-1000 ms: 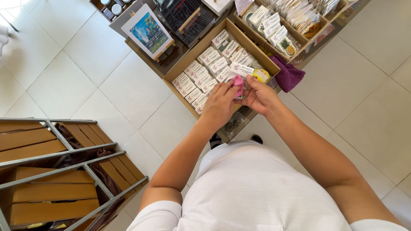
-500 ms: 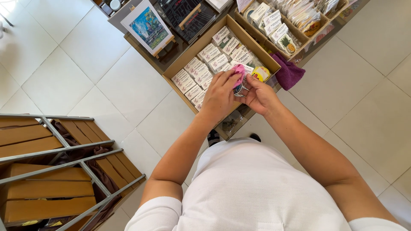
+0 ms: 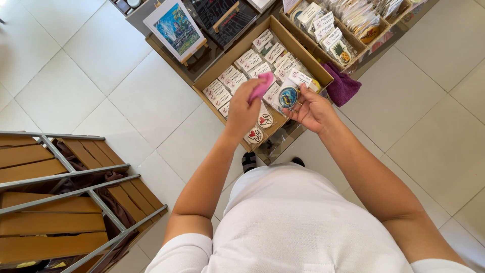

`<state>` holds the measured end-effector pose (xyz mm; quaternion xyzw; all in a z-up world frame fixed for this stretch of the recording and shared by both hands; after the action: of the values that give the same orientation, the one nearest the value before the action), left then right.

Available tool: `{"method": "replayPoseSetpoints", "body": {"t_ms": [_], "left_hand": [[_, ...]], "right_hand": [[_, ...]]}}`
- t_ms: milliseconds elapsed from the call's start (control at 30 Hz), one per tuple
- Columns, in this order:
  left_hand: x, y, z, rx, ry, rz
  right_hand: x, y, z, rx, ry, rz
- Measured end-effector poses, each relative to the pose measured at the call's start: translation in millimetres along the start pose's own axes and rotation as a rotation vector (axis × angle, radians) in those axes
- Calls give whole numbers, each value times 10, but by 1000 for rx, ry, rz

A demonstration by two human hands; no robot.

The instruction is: Cleaning individual packaged stickers with a pink cloth and organizing them in a cardboard box.

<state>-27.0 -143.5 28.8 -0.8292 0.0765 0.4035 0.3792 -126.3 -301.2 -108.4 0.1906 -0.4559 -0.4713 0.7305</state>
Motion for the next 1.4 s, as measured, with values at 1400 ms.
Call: {"method": "replayPoseSetpoints", "body": {"t_ms": [1400], "left_hand": [[1355,-685,149,-43,-548,1451]], "right_hand": [[441,507,-37,-95,-241,687]]}}
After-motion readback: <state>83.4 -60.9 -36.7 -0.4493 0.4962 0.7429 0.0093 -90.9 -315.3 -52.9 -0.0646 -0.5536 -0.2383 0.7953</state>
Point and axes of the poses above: each hand's wrist, its own z-axis away from the middle knuckle, its own y-axis out of the palm, x = y × z, the point moved 10 cm from there along -z, towards the middle knuckle, and after that the axes turned 4 degrees about x, right-handed, at the moved point
